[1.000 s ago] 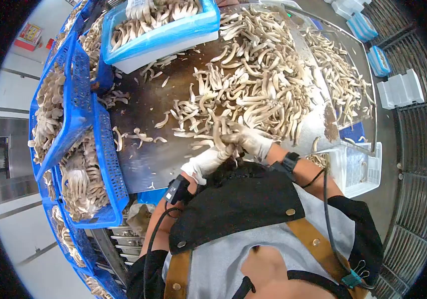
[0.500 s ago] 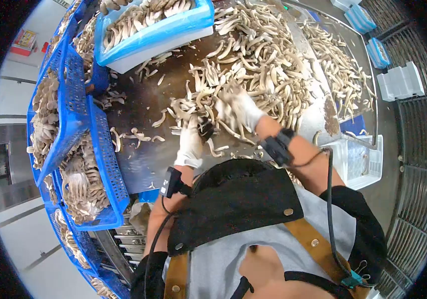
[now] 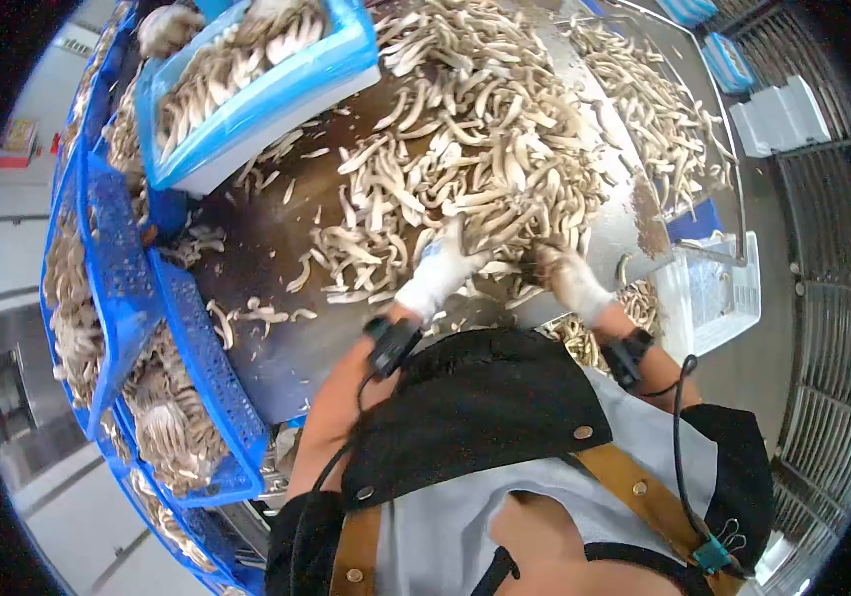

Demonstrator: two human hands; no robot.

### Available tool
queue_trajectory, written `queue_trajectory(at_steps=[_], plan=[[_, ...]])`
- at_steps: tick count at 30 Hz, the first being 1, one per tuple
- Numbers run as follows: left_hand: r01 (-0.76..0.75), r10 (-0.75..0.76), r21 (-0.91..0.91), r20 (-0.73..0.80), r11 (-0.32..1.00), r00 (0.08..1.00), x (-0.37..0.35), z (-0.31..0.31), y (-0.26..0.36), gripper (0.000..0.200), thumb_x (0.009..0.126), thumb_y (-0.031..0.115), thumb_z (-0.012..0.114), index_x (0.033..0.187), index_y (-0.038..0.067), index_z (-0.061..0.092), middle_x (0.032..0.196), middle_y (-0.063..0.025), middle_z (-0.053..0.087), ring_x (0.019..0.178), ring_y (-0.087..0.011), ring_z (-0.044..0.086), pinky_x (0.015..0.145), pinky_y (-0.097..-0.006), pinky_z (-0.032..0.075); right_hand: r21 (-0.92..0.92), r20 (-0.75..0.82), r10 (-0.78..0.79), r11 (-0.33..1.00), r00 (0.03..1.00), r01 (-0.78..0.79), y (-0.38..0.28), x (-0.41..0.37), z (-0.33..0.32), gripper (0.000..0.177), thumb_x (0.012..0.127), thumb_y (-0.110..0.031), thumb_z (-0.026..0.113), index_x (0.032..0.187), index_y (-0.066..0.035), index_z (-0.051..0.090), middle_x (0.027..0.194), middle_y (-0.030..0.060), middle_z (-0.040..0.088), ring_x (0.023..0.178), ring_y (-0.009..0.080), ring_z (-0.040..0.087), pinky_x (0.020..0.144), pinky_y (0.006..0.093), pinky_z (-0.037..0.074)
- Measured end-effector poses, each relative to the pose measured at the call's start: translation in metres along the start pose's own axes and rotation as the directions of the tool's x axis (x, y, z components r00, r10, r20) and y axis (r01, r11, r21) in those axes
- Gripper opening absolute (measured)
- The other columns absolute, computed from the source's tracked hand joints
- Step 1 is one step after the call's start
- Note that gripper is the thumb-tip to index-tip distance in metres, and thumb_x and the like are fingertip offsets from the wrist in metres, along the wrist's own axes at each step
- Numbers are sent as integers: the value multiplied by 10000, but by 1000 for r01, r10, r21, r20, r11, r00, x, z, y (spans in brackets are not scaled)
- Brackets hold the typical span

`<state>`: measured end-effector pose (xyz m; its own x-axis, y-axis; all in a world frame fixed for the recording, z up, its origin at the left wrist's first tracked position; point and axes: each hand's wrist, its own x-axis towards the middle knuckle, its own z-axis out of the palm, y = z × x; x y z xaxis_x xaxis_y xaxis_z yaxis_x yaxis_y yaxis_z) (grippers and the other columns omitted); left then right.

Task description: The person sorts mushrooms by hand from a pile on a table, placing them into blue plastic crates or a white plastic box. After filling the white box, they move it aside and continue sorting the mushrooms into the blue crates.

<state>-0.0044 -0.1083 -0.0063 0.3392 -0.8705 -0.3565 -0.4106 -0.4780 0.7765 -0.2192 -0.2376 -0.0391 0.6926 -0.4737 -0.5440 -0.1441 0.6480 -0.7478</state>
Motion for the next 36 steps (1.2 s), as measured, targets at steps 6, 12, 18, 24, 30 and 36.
queue_trajectory(at_steps=[6, 12, 18, 24, 30, 36], plan=[[192, 139, -762, 346, 618, 928, 37, 2, -9, 812, 784, 2, 672, 1504, 72, 302, 1410, -45, 505, 1254, -157, 489, 1030, -316, 409, -180, 40, -7, 984, 999, 14, -6, 45, 38, 601, 927, -208, 663, 1415, 4, 384, 1303, 121, 552, 1161, 185, 533, 976, 298, 441], [-8, 202, -968, 44, 251, 978, -12, -28, 0, 890, 824, 39, 600, 1556, 112, 100, 1568, -68, 304, 1397, -231, 364, 1068, -370, 408, -86, 243, -109, 987, 964, 134, -41, 39, 109, 639, 868, -36, 705, 1418, -12, 380, 1282, 96, 554, 1099, 128, 556, 918, 271, 482], [-183, 42, -983, -182, 16, 982, -44, -41, -10, 745, 877, 304, 666, 1496, 84, 315, 1530, -41, 371, 1411, -235, 342, 1160, -416, 277, -302, 517, -70, 917, 853, 259, -61, 48, 113, 509, 892, -245, 692, 1304, -12, 505, 1226, 97, 592, 1102, 149, 536, 924, 311, 460], [-211, 81, -893, -195, 396, 977, -68, -55, 8, 771, 871, 213, 675, 1516, 86, 273, 1493, -117, 414, 1332, -227, 445, 1076, -341, 375, -237, 372, -151, 938, 916, 251, -52, 25, 148, 591, 818, -203, 764, 1308, -22, 489, 1161, 89, 623, 1069, 172, 560, 928, 332, 452], [-115, -66, -970, -132, 214, 989, -88, -59, -17, 656, 896, 409, 683, 1416, 144, 384, 1322, -89, 536, 1173, -250, 571, 943, -382, 512, -459, 572, -111, 778, 813, 429, -89, -22, 154, 373, 807, -187, 726, 1120, -12, 624, 1038, 93, 657, 957, 157, 587, 840, 315, 478], [-338, 135, -795, -315, 504, 940, -98, -14, 16, 751, 921, 552, 570, 1509, 191, 275, 1487, -18, 400, 1345, -238, 413, 1025, -384, 416, -92, 438, -331, 909, 836, 407, -34, -2, 140, 293, 881, -228, 678, 1085, -18, 661, 959, 54, 671, 864, 141, 601, 759, 302, 487]])
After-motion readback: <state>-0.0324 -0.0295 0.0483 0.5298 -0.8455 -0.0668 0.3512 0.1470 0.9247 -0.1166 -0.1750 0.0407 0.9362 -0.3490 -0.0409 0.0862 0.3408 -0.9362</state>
